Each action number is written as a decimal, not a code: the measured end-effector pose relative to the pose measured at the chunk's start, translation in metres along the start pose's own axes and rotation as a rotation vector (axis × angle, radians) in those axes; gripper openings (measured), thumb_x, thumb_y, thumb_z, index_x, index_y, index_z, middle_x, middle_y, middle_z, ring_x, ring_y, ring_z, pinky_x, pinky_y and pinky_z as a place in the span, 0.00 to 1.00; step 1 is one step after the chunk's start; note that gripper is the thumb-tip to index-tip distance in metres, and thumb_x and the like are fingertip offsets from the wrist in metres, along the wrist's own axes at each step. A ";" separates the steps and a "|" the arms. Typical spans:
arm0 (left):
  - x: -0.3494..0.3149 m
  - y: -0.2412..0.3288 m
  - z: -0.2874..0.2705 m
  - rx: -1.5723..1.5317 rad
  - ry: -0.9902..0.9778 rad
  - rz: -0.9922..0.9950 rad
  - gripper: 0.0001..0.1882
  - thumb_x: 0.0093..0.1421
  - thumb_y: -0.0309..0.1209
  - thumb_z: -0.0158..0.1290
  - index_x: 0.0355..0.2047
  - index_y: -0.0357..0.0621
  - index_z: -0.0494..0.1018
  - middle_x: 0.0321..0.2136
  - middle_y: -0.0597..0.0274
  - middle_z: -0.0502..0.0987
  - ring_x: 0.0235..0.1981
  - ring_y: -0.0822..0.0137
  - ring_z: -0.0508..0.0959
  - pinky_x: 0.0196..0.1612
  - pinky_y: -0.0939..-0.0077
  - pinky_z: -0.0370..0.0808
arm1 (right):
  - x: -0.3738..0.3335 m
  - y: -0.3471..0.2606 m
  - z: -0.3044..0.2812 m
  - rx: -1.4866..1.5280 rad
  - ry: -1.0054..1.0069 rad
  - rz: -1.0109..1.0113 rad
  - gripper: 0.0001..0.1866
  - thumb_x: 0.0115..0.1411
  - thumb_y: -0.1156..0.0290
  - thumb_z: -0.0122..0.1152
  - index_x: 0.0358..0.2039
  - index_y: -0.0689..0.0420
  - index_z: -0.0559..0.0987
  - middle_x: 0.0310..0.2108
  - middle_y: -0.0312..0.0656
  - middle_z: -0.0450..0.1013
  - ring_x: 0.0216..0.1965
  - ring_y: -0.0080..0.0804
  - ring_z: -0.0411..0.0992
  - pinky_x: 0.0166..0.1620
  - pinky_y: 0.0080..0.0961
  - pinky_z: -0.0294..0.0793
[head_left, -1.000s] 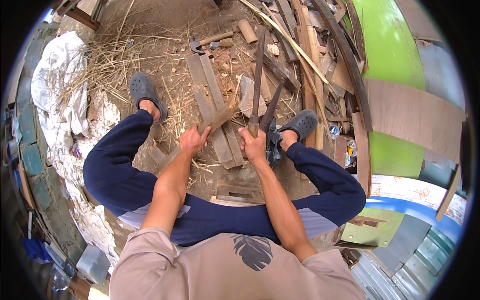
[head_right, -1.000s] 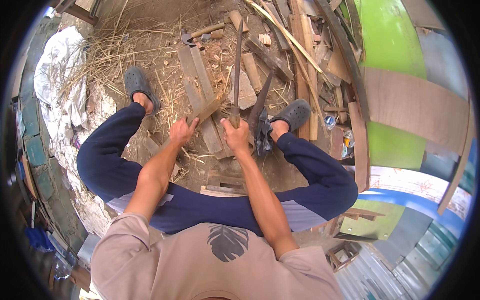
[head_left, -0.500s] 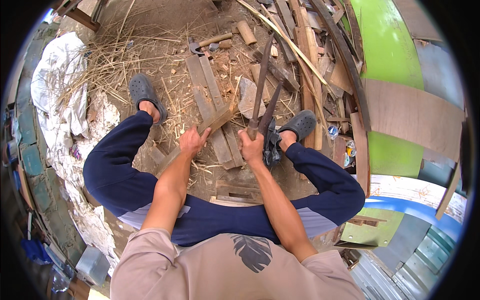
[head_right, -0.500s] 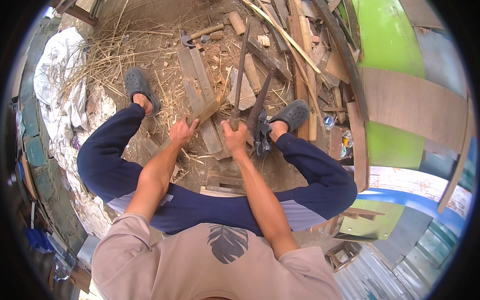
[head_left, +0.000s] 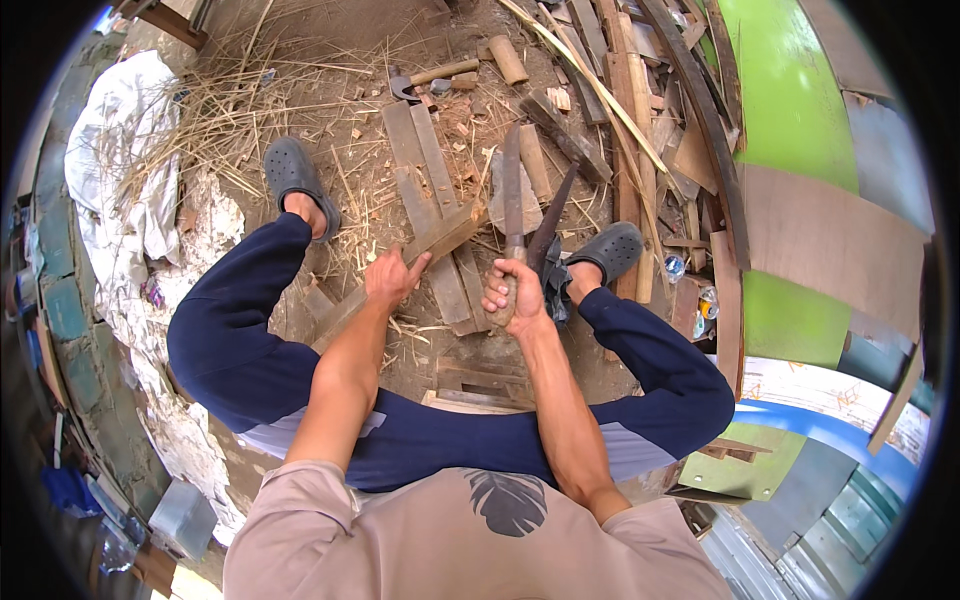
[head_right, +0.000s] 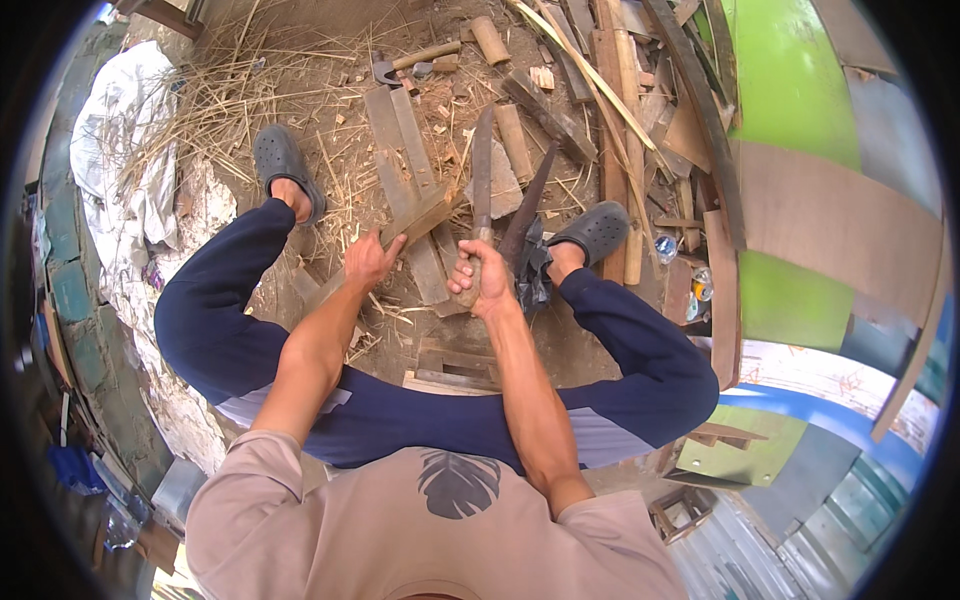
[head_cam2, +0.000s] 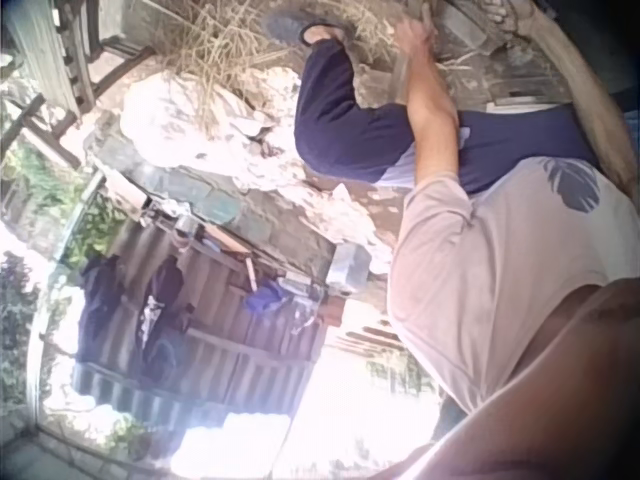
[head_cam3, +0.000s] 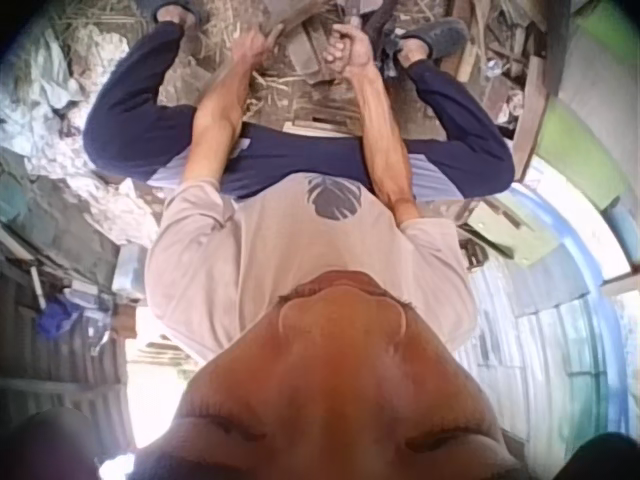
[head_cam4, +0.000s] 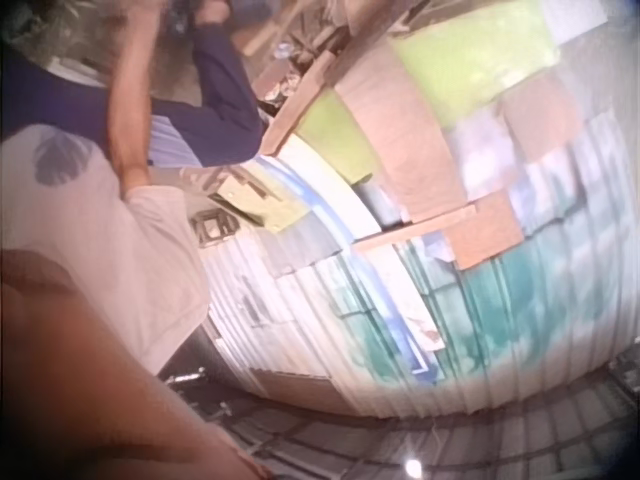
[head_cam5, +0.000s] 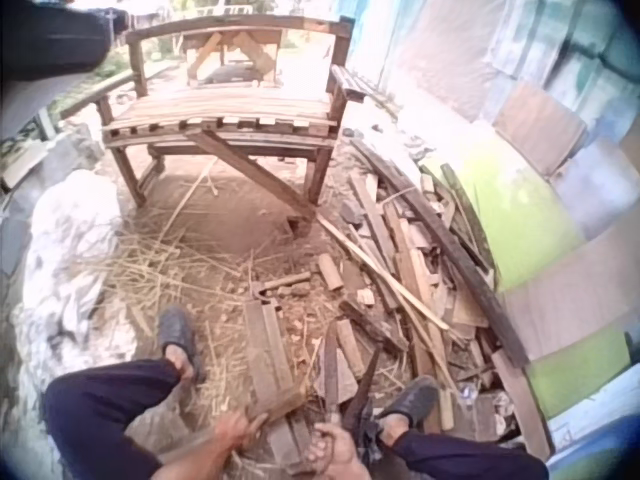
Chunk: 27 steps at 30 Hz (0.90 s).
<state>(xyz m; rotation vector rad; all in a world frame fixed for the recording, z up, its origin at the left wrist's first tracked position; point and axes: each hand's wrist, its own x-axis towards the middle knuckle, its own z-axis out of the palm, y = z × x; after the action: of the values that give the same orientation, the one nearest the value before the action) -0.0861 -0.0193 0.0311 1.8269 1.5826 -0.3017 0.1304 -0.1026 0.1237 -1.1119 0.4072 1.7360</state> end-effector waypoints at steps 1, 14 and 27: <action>0.001 -0.001 0.000 0.006 0.005 -0.004 0.40 0.60 0.68 0.44 0.45 0.37 0.73 0.36 0.41 0.81 0.41 0.45 0.81 0.46 0.54 0.76 | -0.005 -0.008 0.008 -0.021 0.008 -0.049 0.10 0.60 0.67 0.58 0.25 0.52 0.67 0.13 0.32 0.59 0.11 0.24 0.59 0.18 0.26 0.62; 0.008 -0.009 0.004 0.005 0.017 0.009 0.41 0.60 0.68 0.44 0.46 0.37 0.73 0.35 0.41 0.81 0.40 0.45 0.81 0.45 0.53 0.76 | 0.016 0.031 0.002 -0.430 0.294 0.002 0.10 0.58 0.71 0.59 0.24 0.55 0.68 0.13 0.31 0.61 0.11 0.24 0.60 0.17 0.27 0.62; 0.007 -0.002 0.005 0.024 0.019 0.036 0.44 0.60 0.69 0.42 0.50 0.36 0.72 0.35 0.40 0.81 0.40 0.45 0.82 0.46 0.53 0.76 | 0.033 0.035 -0.029 -0.704 0.373 -0.110 0.08 0.57 0.70 0.58 0.26 0.60 0.72 0.14 0.35 0.63 0.13 0.25 0.62 0.18 0.30 0.63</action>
<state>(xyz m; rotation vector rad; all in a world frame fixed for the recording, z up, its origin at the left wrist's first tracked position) -0.0850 -0.0169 0.0220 1.8796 1.5628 -0.2885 0.1109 -0.1202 0.0743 -1.9359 -0.0668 1.6058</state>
